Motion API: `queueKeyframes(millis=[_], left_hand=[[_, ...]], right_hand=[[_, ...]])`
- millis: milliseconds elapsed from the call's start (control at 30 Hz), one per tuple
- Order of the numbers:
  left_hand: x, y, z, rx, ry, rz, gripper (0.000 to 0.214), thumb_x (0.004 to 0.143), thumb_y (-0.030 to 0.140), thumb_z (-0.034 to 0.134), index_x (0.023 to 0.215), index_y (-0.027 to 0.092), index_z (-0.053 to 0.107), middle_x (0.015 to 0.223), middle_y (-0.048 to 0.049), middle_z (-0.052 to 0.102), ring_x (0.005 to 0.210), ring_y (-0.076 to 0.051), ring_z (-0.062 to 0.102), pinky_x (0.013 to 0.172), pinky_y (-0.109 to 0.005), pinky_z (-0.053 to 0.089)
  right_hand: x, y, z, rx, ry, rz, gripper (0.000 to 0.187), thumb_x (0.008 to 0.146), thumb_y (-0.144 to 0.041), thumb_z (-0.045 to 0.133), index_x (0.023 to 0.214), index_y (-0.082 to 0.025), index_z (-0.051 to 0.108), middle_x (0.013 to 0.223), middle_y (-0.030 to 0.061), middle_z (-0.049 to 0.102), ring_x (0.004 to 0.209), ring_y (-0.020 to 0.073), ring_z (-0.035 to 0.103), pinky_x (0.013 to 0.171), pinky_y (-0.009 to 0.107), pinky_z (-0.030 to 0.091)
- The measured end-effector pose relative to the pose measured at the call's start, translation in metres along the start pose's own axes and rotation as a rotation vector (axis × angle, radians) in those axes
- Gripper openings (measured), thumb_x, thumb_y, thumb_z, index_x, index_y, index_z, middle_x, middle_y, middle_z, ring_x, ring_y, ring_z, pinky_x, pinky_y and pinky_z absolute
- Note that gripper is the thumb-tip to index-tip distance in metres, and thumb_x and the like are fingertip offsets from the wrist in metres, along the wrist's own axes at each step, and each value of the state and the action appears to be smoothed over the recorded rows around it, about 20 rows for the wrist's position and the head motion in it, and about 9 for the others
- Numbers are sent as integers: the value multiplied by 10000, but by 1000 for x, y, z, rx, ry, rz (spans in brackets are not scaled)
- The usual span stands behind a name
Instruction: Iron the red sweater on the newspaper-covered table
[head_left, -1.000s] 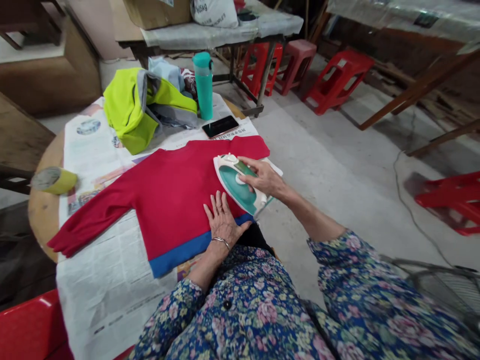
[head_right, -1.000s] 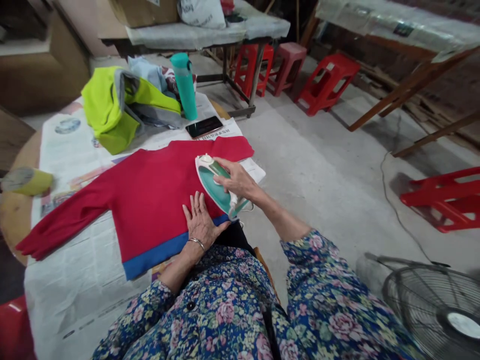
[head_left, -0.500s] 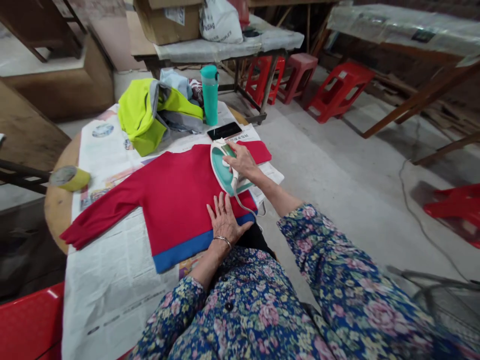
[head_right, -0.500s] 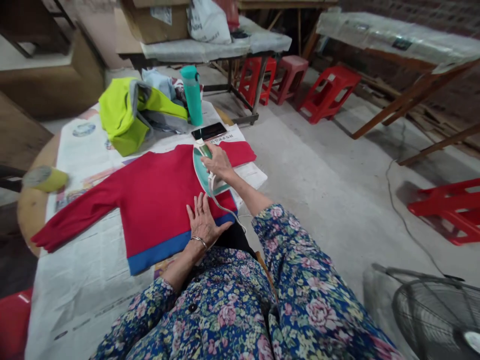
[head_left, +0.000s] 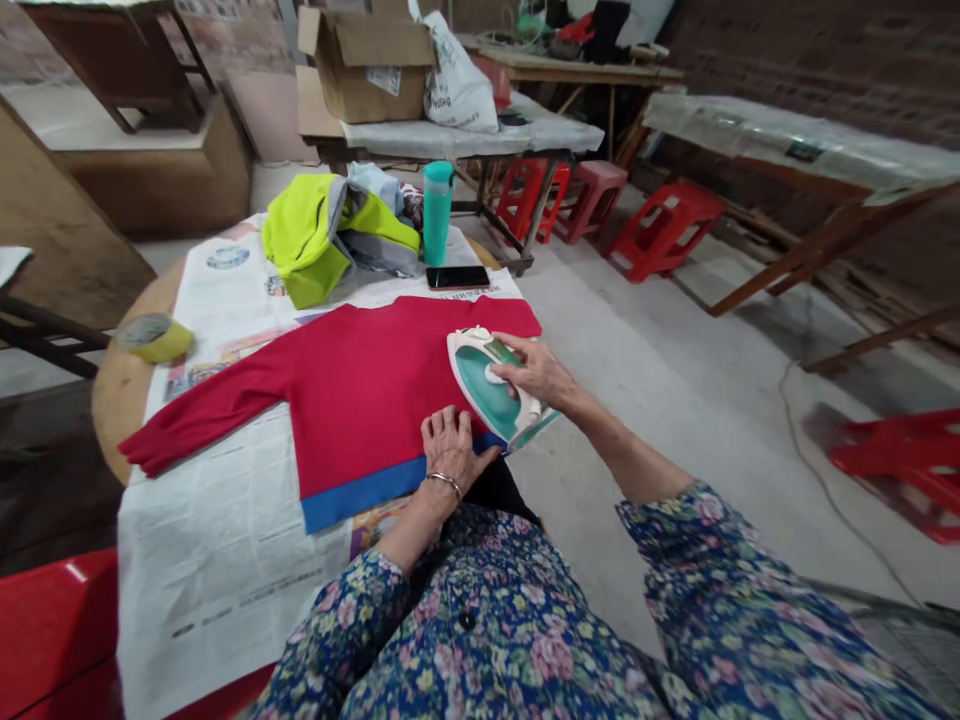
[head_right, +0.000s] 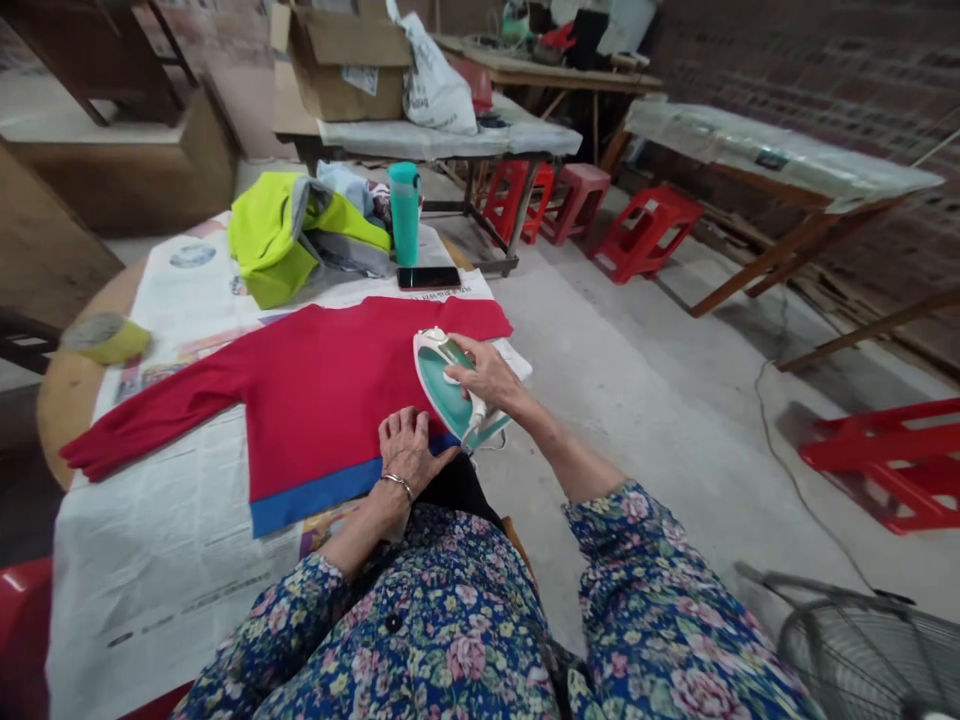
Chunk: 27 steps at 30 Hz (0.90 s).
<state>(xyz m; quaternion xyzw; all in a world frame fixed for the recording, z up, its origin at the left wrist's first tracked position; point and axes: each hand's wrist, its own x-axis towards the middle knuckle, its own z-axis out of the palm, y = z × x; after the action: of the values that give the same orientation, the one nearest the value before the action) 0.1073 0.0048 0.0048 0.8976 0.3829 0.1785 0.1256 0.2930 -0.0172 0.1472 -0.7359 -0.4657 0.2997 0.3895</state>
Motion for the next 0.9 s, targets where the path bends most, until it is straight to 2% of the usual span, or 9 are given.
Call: queueKeyframes(millis=[67, 133, 233, 333, 467, 567, 667, 800, 900], left_hand=[[-6, -1, -1, 12, 17, 23, 624, 921, 604, 753, 1383, 184, 739, 1409, -240, 703, 1292, -432, 636, 1130, -652, 510], [-14, -1, 1, 13, 50, 56, 537, 969, 528, 711, 1408, 221, 746, 1413, -216, 713, 1293, -409, 641, 1135, -629, 514], [-26, -1, 7, 9, 83, 123, 399, 1032, 376, 633, 1403, 321, 769, 1410, -159, 739, 1294, -365, 661, 1199, -619, 487], [-32, -2, 13, 41, 82, 230, 433, 1051, 219, 565, 1400, 376, 768, 1372, -117, 766, 1265, -309, 688, 1241, -585, 474], [-34, -7, 15, 92, 57, 451, 501, 1014, 108, 566, 1440, 314, 731, 1337, -103, 775, 1255, -264, 698, 1219, -493, 516], [-34, -10, 13, 113, 16, 575, 476, 1026, 72, 527, 1428, 238, 723, 1305, -117, 780, 1244, -248, 709, 1127, -407, 566], [-35, -10, 12, 137, -31, 624, 452, 1052, 58, 481, 1410, 196, 721, 1302, -130, 785, 1221, -240, 725, 1051, -367, 592], [-37, -11, 20, 79, -5, 708, 402, 1068, 57, 479, 1363, 156, 733, 1307, -146, 800, 1258, -233, 728, 1058, -353, 601], [-38, -13, 30, 17, 58, 773, 376, 1069, 52, 470, 1327, 123, 735, 1297, -168, 811, 1282, -230, 731, 1076, -361, 612]], right_hand=[[-10, 2, -1, 7, -16, 0, 712, 864, -232, 712, 1568, -148, 647, 671, -35, 677, 454, 145, 609, 467, 270, 538], [-7, 0, 2, 14, -21, -17, 702, 859, -245, 718, 1554, -156, 658, 688, -25, 693, 471, 157, 630, 471, 279, 550], [18, -7, 14, 8, -13, -60, 640, 862, -227, 716, 1499, -169, 689, 712, -15, 706, 503, 167, 659, 519, 295, 584], [58, -22, 30, -5, 2, -98, 485, 882, -183, 697, 1365, -159, 745, 729, -4, 694, 552, 170, 691, 590, 299, 608], [105, -44, 51, -7, 57, -95, 360, 909, -134, 672, 1253, -176, 768, 728, -9, 664, 568, 178, 692, 580, 288, 589], [122, -51, 59, 16, 84, -87, 377, 921, -106, 659, 1277, -171, 761, 735, -10, 653, 575, 174, 683, 577, 278, 580], [111, -50, 56, 32, 40, -79, 427, 919, -112, 676, 1336, -165, 750, 731, -3, 656, 563, 174, 673, 556, 276, 571], [61, -49, 39, 8, -90, -108, 425, 915, -136, 702, 1332, -183, 771, 705, -14, 653, 522, 151, 645, 512, 254, 547], [24, -53, 32, -10, -183, -30, 592, 925, -140, 714, 1516, -154, 678, 675, -34, 649, 505, 139, 625, 492, 241, 528]])
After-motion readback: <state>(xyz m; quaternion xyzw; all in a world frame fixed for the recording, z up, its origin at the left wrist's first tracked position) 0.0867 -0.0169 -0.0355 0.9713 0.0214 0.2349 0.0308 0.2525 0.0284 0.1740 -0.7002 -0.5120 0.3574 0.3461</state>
